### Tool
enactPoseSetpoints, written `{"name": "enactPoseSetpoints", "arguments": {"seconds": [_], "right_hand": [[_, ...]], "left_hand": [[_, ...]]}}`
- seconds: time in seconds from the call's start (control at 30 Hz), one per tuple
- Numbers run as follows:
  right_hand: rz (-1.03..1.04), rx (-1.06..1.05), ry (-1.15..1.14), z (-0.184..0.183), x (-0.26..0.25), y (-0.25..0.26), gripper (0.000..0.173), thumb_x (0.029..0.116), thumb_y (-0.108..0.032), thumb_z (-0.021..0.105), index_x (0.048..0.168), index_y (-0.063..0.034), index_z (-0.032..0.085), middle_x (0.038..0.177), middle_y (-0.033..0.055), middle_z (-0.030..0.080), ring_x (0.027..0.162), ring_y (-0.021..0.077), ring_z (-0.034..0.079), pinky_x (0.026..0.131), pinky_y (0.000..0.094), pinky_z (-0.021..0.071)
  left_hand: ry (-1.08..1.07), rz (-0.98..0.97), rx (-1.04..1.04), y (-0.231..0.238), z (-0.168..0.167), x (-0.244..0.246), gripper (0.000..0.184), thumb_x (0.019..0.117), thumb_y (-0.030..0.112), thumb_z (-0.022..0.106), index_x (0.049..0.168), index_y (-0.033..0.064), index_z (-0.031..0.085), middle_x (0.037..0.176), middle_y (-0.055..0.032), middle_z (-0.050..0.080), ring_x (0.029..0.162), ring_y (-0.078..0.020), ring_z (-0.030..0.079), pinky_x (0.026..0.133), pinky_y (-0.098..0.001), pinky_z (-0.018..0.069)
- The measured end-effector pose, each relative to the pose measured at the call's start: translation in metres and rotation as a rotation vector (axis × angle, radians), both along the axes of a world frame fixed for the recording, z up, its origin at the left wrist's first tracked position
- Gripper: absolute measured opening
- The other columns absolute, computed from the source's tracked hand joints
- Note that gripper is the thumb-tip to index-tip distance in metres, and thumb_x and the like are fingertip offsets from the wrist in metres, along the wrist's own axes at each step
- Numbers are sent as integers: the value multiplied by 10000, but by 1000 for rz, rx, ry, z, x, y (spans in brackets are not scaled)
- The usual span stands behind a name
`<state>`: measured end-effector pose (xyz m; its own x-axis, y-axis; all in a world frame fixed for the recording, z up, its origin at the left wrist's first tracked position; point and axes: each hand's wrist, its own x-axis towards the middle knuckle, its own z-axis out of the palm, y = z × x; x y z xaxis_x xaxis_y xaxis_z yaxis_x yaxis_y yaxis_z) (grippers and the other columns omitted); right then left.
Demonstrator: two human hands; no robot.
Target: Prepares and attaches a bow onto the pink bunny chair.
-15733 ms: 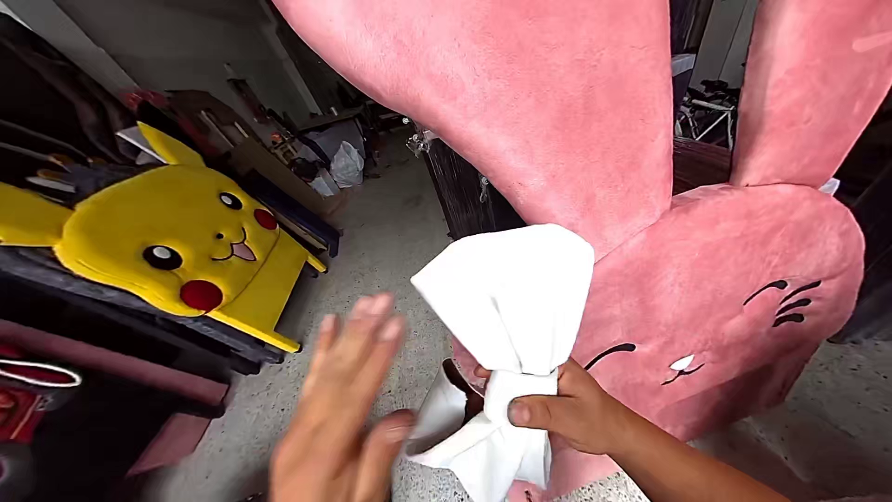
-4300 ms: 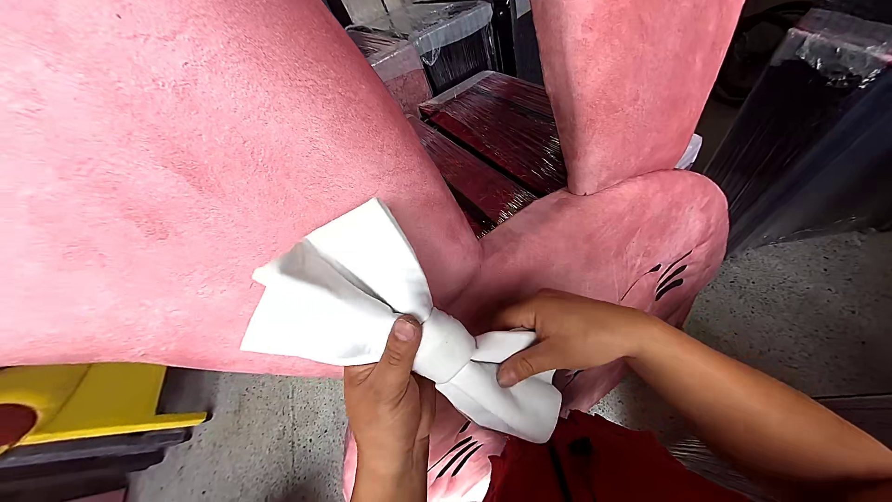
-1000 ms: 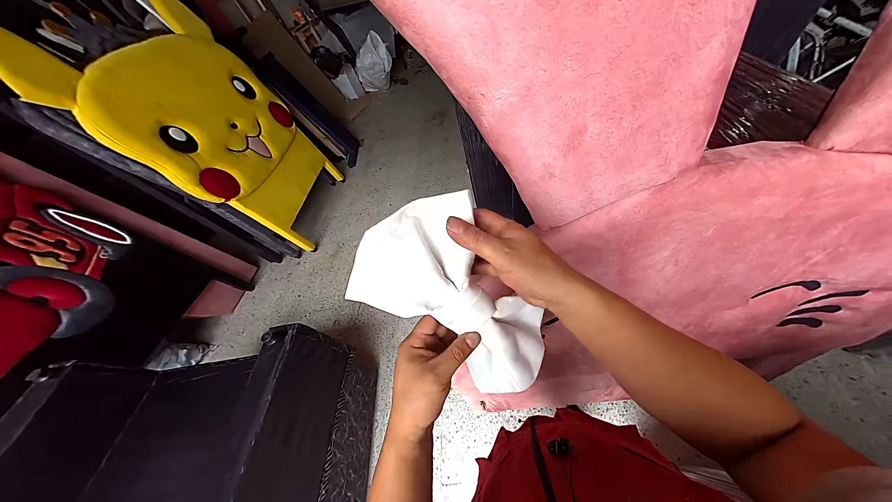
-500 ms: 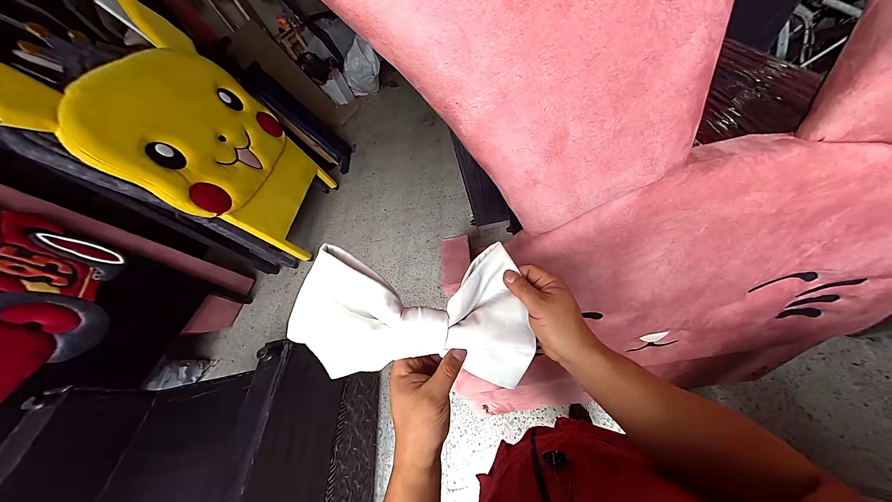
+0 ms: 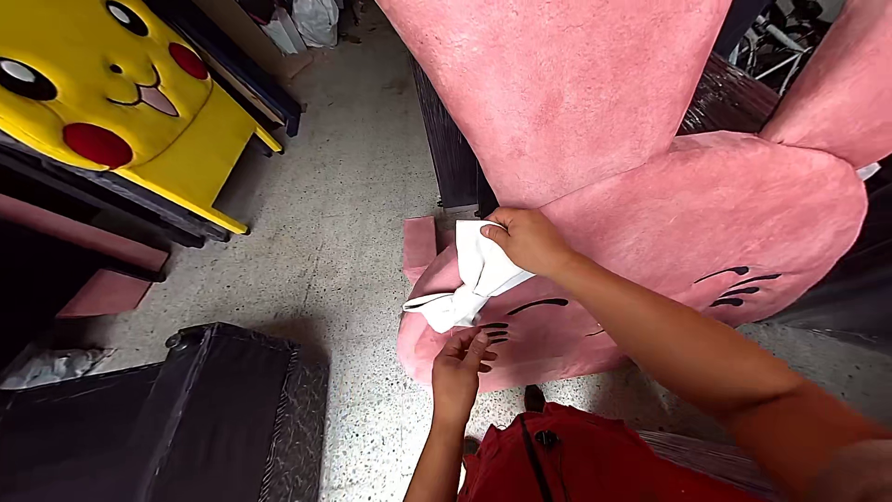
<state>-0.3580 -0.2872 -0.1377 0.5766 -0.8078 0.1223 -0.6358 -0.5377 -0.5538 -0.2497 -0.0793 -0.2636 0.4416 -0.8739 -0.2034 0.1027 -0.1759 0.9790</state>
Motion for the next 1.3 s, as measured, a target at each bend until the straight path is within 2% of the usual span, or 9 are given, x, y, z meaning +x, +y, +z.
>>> {"name": "enactPoseSetpoints", "arguments": {"seconds": [0.1,0.17,0.27,0.37,0.57,0.8,1.0,1.13,1.3], "right_hand": [[-55,-9,64,4,5,0,311,1065,-358,537,965,-111,697,816,77,674,803,242,674,715,483,537],[-97,-8,71,1,4,4,311,1067,-363,526,1017,-121,715,862,76,704,848,246,698,750,492,556],[-108,15,55,0,0,3,320,1066,-375,522,1068,-133,732,904,69,725,889,243,709,784,496,562],[-30,67,3,-3,-5,-1,322,1063,-372,531,1024,-125,733,868,56,709,848,212,691,764,471,551],[111,117,-237,-29,-26,10,250,1048,-294,585,1022,-105,746,852,26,712,794,131,669,765,383,551],[-389,285,-554,-121,-113,61,226,1049,-263,564,1052,-100,720,870,11,743,782,131,712,765,390,607],[5,518,-482,-158,-38,89,409,974,-145,678,1363,-34,612,1310,152,674,1199,260,659,1053,489,523],[162,581,-527,-153,3,88,268,968,-138,680,1181,24,685,1079,179,723,1012,256,695,927,506,548],[115,723,-717,-163,-9,87,219,1030,-184,615,974,12,696,694,29,594,584,77,536,580,280,487]], "left_hand": [[-867,185,-163,-11,-13,23,446,877,357,783,1206,66,708,1177,-97,695,1084,-246,665,941,-472,551],[-1110,90,-164,-32,-11,45,607,885,510,736,1324,97,666,1377,-159,604,1293,-371,546,1083,-603,418],[-1267,-75,-203,-58,-2,71,548,889,553,725,1245,137,724,1297,-92,683,1268,-317,597,1148,-624,349],[-1256,-240,-228,-64,10,87,494,857,491,782,1154,99,738,1138,-81,732,1167,-290,650,1177,-637,303],[-1149,-412,-186,-69,-1,104,319,842,316,843,1047,89,752,1058,-81,736,1071,-265,674,1021,-555,495],[-808,-506,-126,-71,10,111,323,856,132,842,1149,83,714,1110,-80,722,1024,-189,700,937,-476,583],[-494,-624,-130,-71,35,111,244,855,52,788,1073,96,686,962,-19,730,892,-122,707,827,-314,611],[-494,-693,-116,-70,51,107,305,872,37,775,1158,97,690,1041,-35,750,938,-142,725,863,-326,615],[-560,-689,-56,-67,60,107,262,908,47,762,1151,116,691,948,-30,761,822,-141,725,760,-320,617]]}}
